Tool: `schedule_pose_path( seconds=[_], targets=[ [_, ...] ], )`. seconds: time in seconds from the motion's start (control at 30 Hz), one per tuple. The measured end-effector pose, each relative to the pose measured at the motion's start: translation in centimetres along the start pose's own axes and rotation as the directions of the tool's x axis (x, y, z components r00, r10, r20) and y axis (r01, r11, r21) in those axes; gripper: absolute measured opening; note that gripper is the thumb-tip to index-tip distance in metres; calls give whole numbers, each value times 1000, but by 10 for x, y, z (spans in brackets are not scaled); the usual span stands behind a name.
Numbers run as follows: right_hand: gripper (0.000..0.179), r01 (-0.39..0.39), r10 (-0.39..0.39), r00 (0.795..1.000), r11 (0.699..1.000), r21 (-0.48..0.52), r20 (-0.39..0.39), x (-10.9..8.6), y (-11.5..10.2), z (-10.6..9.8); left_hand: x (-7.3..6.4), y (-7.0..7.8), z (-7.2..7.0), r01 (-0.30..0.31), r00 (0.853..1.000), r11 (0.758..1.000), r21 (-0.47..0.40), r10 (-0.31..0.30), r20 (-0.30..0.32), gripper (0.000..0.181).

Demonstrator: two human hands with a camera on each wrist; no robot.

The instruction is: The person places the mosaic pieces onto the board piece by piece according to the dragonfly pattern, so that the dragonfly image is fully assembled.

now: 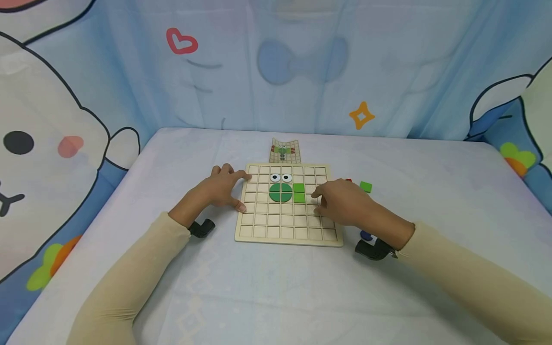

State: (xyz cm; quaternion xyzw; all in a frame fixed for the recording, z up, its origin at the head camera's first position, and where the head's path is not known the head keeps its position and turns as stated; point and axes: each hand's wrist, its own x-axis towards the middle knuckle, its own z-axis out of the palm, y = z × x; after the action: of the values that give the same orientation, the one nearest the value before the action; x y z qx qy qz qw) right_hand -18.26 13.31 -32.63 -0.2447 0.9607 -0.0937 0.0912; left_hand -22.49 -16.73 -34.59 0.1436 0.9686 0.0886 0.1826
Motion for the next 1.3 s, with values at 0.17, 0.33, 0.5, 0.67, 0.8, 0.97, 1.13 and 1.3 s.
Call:
schedule_pose_path(
  seconds=[0.17, 0.33, 0.5, 0.67, 0.8, 0.97, 1.13, 1.3],
  targets=[
    [31, 5, -4, 1000, 1000, 15, -20, -9, 11, -3, 0, 0, -1, -3, 1000, 1000, -5, 3, -2, 91],
    [22, -13, 15, 998, 999, 47, -59, -11, 29, -7, 1, 0, -1, -11, 1000, 1000, -11, 11, -5, 92],
    [18, -70, 74, 993, 996, 54, -94, -7, 51, -10, 1, -1, 0, -10, 1000, 1000, -11, 10, -4, 92],
    [21, -123, 129, 987, 990, 68, -96, 0, 71, -8, 1, 0, 1, -2, 1000, 1000, 2, 2, -1, 92],
    [23, -184, 191, 978, 979, 85, -85, 6, 81, -7, 1, 0, 0, 3, 1000, 1000, 9, -3, 1, 92],
    [26, -236, 242, 968, 968, 85, -72, 14, 90, -6, 0, 1, 0, 6, 1000, 1000, 9, -6, 1, 92],
    [35, -254, 258, 964, 965, 69, -58, 20, 96, -5, 1, 0, 1, 6, 1000, 1000, 10, -6, 2, 92],
    [42, -271, 273, 961, 961, 51, -51, 24, 98, -4, 1, -1, 1, 3, 1000, 1000, 4, -3, -1, 92]
  ],
)
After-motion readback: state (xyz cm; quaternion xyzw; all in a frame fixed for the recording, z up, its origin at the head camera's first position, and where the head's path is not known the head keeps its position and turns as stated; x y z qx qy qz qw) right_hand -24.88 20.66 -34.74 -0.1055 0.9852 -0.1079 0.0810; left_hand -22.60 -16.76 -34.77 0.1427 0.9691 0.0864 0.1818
